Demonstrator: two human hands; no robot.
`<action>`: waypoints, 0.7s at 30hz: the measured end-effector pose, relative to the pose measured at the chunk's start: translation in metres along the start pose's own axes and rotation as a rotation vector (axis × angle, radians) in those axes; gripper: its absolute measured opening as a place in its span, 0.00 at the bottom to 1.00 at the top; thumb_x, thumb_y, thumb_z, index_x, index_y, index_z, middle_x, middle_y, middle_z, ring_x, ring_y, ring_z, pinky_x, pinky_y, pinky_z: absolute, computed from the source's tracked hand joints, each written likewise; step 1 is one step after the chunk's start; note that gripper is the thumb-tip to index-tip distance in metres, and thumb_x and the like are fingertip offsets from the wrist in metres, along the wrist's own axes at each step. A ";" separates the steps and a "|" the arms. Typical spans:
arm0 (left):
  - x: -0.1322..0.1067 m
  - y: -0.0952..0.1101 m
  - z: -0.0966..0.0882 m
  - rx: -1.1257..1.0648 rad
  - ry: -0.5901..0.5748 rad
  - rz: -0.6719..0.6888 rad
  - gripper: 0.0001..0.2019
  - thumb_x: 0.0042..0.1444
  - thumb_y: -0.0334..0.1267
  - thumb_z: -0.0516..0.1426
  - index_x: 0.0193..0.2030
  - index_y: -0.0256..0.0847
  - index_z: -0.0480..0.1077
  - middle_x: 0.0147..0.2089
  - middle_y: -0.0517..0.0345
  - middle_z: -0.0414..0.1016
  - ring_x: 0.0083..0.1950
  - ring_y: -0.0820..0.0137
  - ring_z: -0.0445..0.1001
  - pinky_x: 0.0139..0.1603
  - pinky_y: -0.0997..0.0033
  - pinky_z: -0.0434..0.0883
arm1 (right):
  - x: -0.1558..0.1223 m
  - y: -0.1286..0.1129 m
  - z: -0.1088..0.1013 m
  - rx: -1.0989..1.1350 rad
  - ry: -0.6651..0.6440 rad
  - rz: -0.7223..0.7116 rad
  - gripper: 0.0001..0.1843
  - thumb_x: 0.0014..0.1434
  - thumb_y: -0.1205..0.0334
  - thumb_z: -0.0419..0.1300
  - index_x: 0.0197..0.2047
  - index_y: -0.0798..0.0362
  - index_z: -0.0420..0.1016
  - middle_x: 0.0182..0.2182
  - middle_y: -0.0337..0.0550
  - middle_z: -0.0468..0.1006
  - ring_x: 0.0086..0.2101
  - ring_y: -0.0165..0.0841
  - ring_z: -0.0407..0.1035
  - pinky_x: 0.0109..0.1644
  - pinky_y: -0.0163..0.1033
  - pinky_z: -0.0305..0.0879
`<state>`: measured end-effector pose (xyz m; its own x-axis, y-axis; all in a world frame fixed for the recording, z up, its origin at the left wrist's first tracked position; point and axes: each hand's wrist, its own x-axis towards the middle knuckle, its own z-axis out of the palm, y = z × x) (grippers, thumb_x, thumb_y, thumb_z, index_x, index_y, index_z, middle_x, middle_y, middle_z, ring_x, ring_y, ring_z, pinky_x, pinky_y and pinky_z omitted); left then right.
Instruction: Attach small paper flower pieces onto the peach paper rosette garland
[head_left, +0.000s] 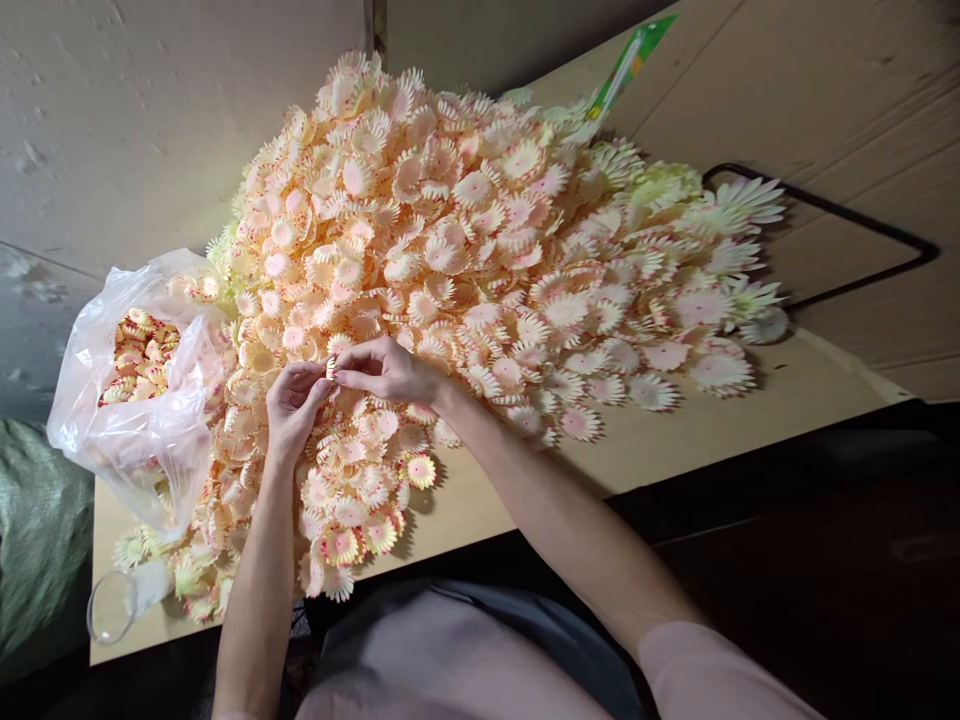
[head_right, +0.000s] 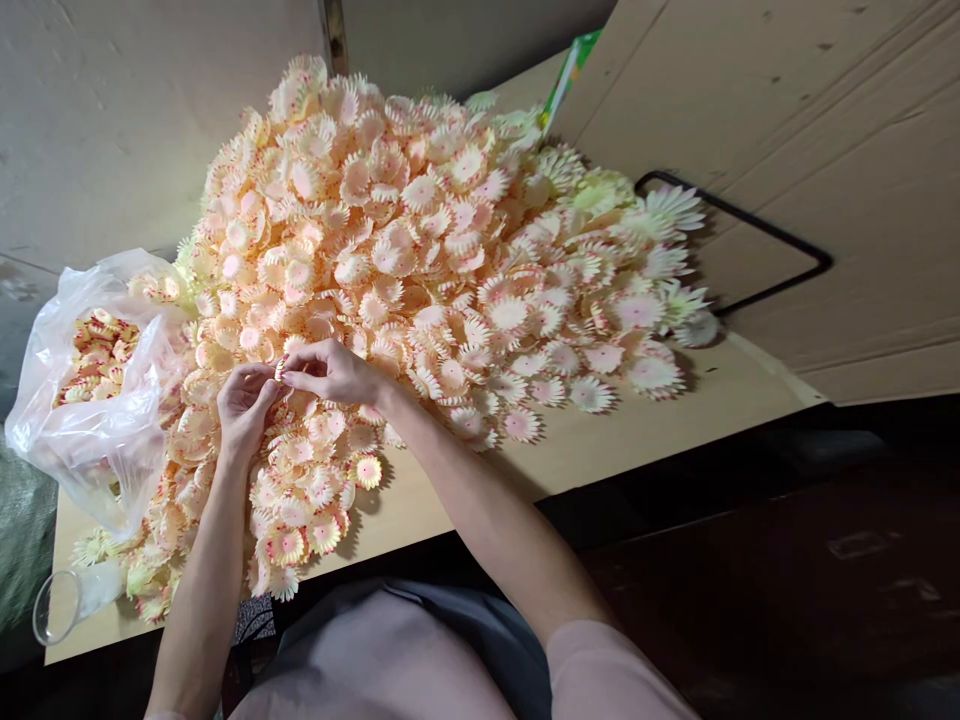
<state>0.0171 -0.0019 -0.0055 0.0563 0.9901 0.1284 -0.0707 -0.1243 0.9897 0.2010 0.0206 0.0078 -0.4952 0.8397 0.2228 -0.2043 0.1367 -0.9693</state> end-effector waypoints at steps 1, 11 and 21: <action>0.000 0.000 0.000 -0.001 0.001 0.001 0.14 0.48 0.42 0.68 0.38 0.41 0.73 0.39 0.56 0.81 0.40 0.69 0.80 0.44 0.71 0.77 | 0.000 0.000 0.000 -0.005 0.002 0.000 0.10 0.57 0.59 0.63 0.36 0.58 0.77 0.33 0.42 0.76 0.34 0.29 0.69 0.40 0.37 0.66; -0.002 0.007 0.004 -0.001 -0.018 0.016 0.10 0.47 0.39 0.68 0.35 0.38 0.76 0.50 0.45 0.80 0.55 0.56 0.77 0.53 0.59 0.75 | -0.001 0.000 0.002 0.014 0.018 0.038 0.11 0.56 0.59 0.62 0.35 0.60 0.77 0.33 0.43 0.77 0.30 0.27 0.68 0.34 0.35 0.66; 0.001 0.002 0.003 -0.101 0.129 -0.090 0.11 0.49 0.44 0.66 0.32 0.38 0.75 0.38 0.56 0.80 0.40 0.70 0.80 0.39 0.73 0.79 | 0.002 -0.001 -0.003 -0.020 0.082 -0.011 0.08 0.52 0.61 0.62 0.27 0.58 0.73 0.25 0.37 0.70 0.26 0.26 0.61 0.32 0.34 0.59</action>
<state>0.0195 -0.0014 -0.0027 -0.0613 0.9978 0.0236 -0.1716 -0.0339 0.9846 0.2021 0.0239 0.0088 -0.4219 0.8782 0.2252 -0.1918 0.1563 -0.9689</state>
